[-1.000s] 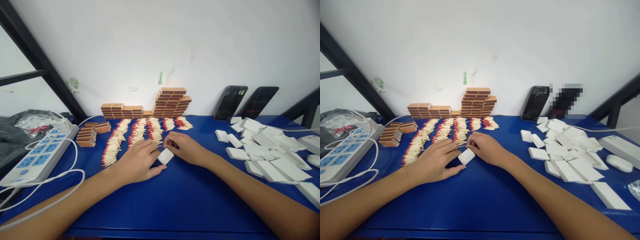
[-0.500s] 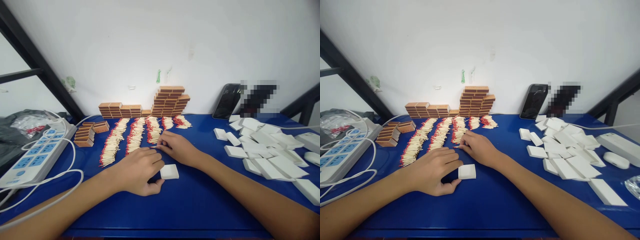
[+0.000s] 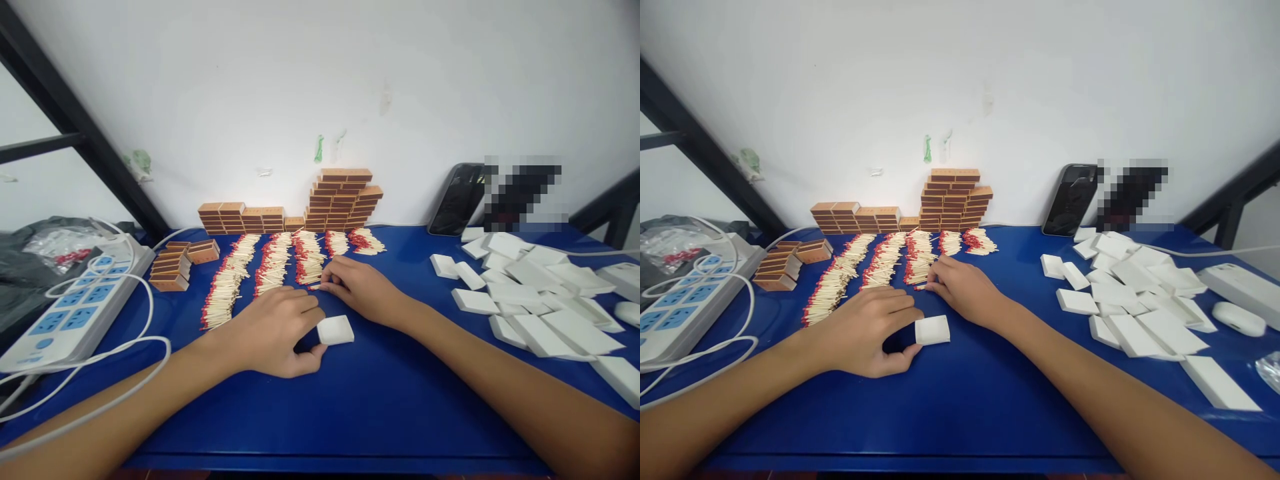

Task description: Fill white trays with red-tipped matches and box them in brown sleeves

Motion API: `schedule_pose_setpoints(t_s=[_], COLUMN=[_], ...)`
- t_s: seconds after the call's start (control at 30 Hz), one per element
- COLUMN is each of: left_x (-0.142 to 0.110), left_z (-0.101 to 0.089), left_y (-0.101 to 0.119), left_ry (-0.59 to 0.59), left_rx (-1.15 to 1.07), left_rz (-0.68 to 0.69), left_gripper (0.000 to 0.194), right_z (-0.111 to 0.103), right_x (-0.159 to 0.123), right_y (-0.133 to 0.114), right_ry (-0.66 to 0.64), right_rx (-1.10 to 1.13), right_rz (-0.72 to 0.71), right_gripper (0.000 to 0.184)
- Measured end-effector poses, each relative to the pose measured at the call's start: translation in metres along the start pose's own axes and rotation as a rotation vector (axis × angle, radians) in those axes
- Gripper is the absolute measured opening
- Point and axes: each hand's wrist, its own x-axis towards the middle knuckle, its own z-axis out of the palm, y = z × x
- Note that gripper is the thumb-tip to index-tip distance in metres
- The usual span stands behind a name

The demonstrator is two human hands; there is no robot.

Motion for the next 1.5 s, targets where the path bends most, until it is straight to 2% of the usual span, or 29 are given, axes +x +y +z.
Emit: schedule_pose_setpoints(t_s=[0.33,0.57,0.73,0.87,1.13,1.37,1.5], left_x=[0.001,0.001,0.001,0.001,0.001,0.001,0.002], left_z=[-0.005,-0.008,-0.007,-0.008,-0.01,-0.009,-0.01], left_y=[-0.006,-0.013,-0.011,-0.01,-0.011,-0.016,-0.015], left_ry=[-0.013,0.005,-0.01,-0.042,-0.044,-0.06,-0.059], left_rx=[0.074,0.116,0.105,0.092,0.118,0.148,0.175], left_rz=[-0.056,-0.131,-0.127,-0.119,-0.128,-0.183,-0.238], left_gripper=[0.022,0.024,0.024,0.024,0.024,0.025,0.025], right_z=[-0.007,-0.008,-0.008,-0.009,-0.012,-0.029,-0.029], right_x=[-0.001,-0.004,-0.004,-0.005,-0.004,-0.007,-0.01], right_y=[0.001,0.006,0.008,0.008,0.003,-0.003,-0.012], right_ry=[-0.04,-0.016,-0.028,-0.061,-0.08,-0.01,-0.062], right_rx=[-0.019,-0.018,-0.007,0.011,-0.018,-0.006,-0.032], right_rz=[0.059,0.017,-0.014,0.017,0.063,0.031,0.02], right_gripper=[0.01,0.012,0.009,0.013,0.016,0.014,0.016])
